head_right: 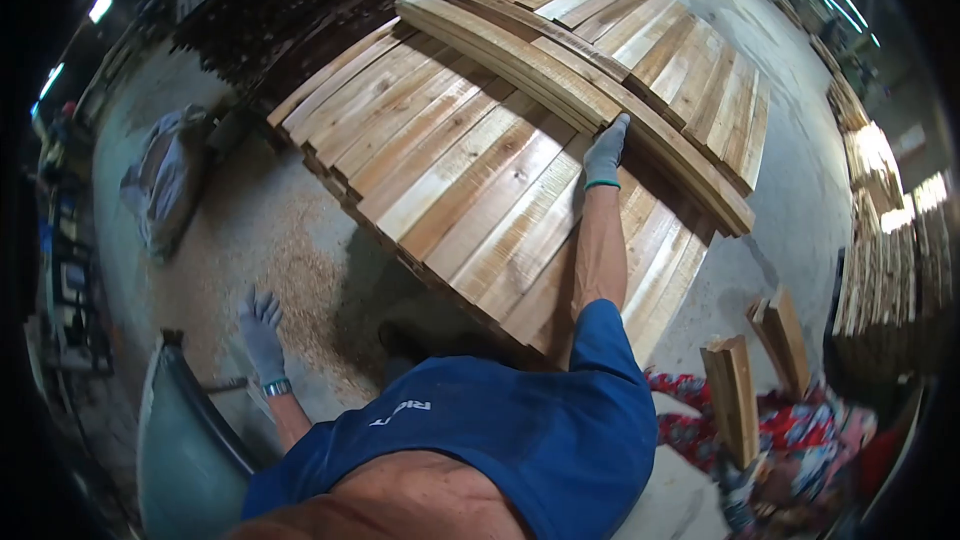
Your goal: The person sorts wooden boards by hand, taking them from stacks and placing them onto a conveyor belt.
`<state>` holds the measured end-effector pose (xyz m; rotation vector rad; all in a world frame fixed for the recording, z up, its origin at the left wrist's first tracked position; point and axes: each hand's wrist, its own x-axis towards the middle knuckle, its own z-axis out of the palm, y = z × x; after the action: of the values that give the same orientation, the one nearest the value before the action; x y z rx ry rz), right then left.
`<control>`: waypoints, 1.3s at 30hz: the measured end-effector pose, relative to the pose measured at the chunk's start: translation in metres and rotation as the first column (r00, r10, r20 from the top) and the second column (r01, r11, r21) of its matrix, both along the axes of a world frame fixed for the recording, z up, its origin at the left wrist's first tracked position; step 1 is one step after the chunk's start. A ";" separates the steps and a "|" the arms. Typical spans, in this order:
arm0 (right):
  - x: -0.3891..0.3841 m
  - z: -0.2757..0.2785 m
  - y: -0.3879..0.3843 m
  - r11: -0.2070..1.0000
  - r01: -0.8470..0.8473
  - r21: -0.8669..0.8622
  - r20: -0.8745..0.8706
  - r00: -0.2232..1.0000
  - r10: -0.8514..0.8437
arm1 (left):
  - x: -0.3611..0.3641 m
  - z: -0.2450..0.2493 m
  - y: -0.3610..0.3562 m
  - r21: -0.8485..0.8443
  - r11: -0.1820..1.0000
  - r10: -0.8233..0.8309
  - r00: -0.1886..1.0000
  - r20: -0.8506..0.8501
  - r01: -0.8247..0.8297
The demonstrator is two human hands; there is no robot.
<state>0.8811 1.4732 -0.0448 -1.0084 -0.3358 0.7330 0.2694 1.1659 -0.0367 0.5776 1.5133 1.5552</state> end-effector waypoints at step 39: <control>-0.042 0.011 0.030 0.697 0.625 -0.351 0.261 0.780 -0.568 | 0.193 -0.039 0.851 0.087 0.387 -0.922 0.386 0.033 0.918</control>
<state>0.8387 1.5035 -0.0337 -1.4880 0.0641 0.1253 0.4625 2.0174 -0.0758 1.1418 0.7588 0.6741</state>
